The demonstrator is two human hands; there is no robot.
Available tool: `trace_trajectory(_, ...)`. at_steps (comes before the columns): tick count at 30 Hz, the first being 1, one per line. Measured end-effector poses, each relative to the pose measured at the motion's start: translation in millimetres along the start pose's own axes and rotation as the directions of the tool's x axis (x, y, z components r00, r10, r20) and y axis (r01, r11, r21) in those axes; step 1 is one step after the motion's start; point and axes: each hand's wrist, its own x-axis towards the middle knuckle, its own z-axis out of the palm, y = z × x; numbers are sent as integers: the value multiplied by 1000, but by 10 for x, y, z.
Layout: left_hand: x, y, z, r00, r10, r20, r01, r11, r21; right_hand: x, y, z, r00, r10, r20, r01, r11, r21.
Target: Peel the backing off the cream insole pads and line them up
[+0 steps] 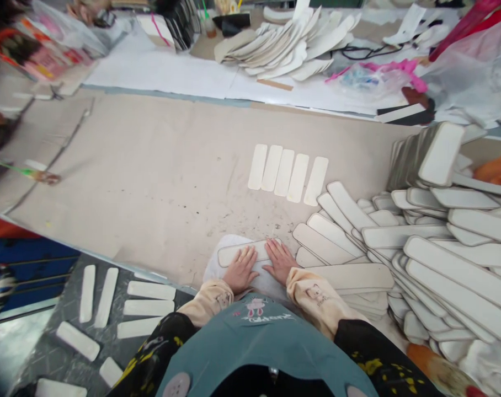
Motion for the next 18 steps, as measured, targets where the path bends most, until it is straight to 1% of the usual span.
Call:
trace_trajectory(4,-303,-461,-52,999,-54,-7,54,996,75,5,-3,1,999,19,30,-19,1000,-2)
trace_trajectory(6,-409,-631,-74,998,-68,-5,68,993,98,5,-15,-11,999,32,39,-32,999,3)
trace_trajectory(7,-438,-683,-79,997,-72,-4,72,992,104,4,-23,-21,998,38,44,-38,999,6)
trace_trajectory(9,-459,-725,-79,997,-77,-8,77,991,109,5,-38,-50,997,50,56,-51,999,15)
trace_trajectory(11,-451,-713,-73,997,-81,-20,82,991,110,11,-45,-85,996,57,69,-59,997,40)
trace_trajectory(14,-425,-683,-62,995,-90,-38,94,989,112,54,-28,-133,995,81,55,-87,987,132)
trace_trajectory(15,-419,-684,-54,994,-95,-45,100,988,115,80,-19,-150,992,121,31,-125,977,173)
trace_trajectory(16,-417,-690,-45,994,-97,-51,103,988,118,111,-11,-170,982,188,1,-184,959,214)
trace_trajectory(17,-421,-699,-36,994,-95,-60,102,987,124,144,-6,-198,961,275,-25,-260,932,251)
trace_trajectory(18,-433,-707,-27,993,-89,-73,98,987,130,177,-7,-238,930,366,-39,-341,897,283)
